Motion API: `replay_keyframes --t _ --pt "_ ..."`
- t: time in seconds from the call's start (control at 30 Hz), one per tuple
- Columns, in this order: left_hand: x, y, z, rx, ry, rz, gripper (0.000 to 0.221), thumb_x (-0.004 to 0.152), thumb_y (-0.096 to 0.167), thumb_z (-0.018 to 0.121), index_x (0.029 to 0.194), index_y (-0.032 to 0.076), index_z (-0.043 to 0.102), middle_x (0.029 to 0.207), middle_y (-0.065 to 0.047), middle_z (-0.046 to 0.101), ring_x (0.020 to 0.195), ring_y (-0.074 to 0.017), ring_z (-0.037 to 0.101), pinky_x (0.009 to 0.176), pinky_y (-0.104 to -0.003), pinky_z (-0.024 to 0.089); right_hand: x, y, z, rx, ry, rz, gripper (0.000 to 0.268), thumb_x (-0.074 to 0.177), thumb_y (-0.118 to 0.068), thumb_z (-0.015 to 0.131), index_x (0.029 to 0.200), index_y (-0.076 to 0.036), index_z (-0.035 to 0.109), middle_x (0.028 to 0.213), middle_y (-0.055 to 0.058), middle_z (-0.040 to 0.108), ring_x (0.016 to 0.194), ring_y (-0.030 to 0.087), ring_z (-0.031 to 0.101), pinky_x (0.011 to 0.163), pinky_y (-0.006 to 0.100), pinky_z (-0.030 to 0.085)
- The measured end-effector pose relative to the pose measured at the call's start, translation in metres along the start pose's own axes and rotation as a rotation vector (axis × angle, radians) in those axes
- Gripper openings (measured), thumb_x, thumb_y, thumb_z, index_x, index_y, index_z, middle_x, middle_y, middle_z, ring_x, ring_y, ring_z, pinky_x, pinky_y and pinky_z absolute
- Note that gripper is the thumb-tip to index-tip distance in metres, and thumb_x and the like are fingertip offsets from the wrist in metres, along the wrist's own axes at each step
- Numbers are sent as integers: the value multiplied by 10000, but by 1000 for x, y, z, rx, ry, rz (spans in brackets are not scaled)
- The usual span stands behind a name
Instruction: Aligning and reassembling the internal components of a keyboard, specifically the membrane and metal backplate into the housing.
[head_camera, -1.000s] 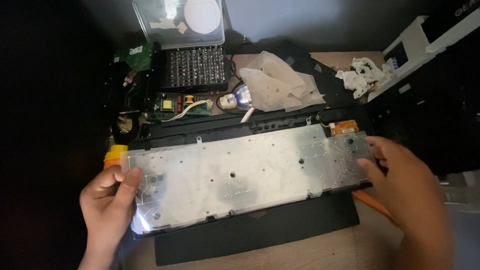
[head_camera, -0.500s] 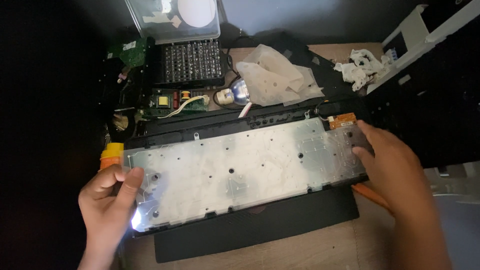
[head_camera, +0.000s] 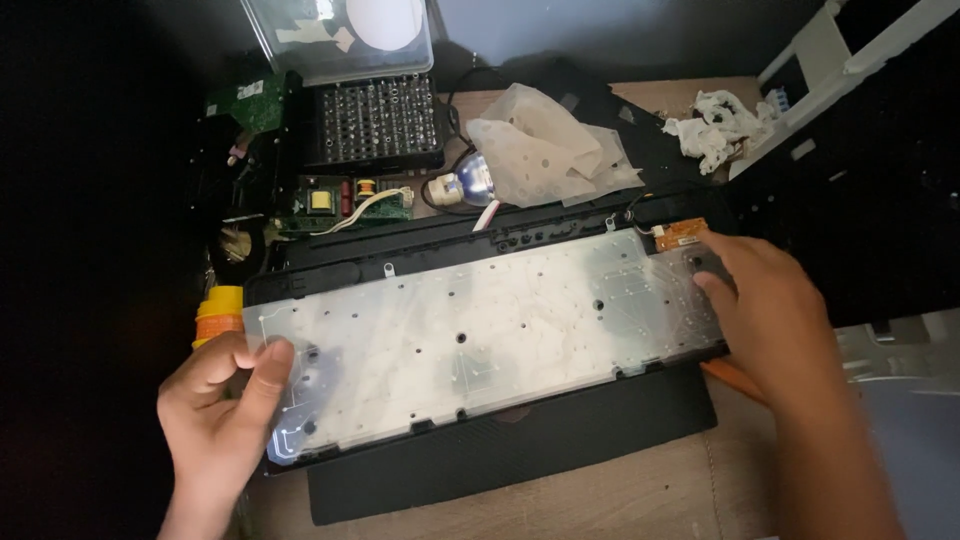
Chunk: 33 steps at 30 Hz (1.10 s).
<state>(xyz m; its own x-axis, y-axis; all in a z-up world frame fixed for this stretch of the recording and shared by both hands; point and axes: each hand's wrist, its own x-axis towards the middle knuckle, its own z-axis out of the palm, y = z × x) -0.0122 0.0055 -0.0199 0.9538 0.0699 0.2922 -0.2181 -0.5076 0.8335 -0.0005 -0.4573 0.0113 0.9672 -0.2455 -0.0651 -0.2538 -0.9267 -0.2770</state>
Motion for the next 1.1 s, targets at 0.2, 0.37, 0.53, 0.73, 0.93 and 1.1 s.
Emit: replay_keyframes --t 0.2,0.37,0.53,0.73,0.93,1.1 --pt "0 4 0 -8 -13 2 278 1000 167 692 746 101 603 720 49 590 712 -60 506 717 -228 416 1 -4 -2 44 8 -10 483 979 -132 587 1460 -84 586 1433 168 593 1282 354 551 1052 507 425" --pt "2 10 -1 -10 -28 34 313 995 182 678 713 97 572 669 34 562 664 -76 502 679 -235 420 4 0 4 100 16 -45 472 1004 -138 538 1472 -85 572 1476 161 573 1342 345 516 1113 475 387" --pt "-1 0 -2 7 -15 29 297 993 168 694 728 98 579 690 38 569 688 -74 499 711 -237 417 6 -4 1 65 -6 43 388 997 -152 573 1379 -103 623 1437 147 554 1274 351 543 1017 515 445" --pt "1 6 -1 6 -25 39 294 989 160 687 720 92 587 666 28 574 659 -81 519 676 -236 431 4 0 2 26 -33 51 376 1019 -177 541 1373 -114 652 1412 124 589 1258 333 563 1016 507 452" --pt "-2 -3 -2 14 -14 31 271 988 173 701 755 97 585 704 29 589 688 -74 513 703 -239 425 -1 -12 -9 -15 -84 61 409 1001 -175 544 1396 -128 639 1421 122 610 1246 338 589 1003 503 468" --pt "2 5 0 -4 -28 52 307 991 179 679 718 97 568 649 29 546 625 -71 473 625 -228 394 -2 -15 -8 -2 -80 -33 437 1003 -110 481 1408 -151 639 1437 95 623 1278 321 570 1016 478 456"
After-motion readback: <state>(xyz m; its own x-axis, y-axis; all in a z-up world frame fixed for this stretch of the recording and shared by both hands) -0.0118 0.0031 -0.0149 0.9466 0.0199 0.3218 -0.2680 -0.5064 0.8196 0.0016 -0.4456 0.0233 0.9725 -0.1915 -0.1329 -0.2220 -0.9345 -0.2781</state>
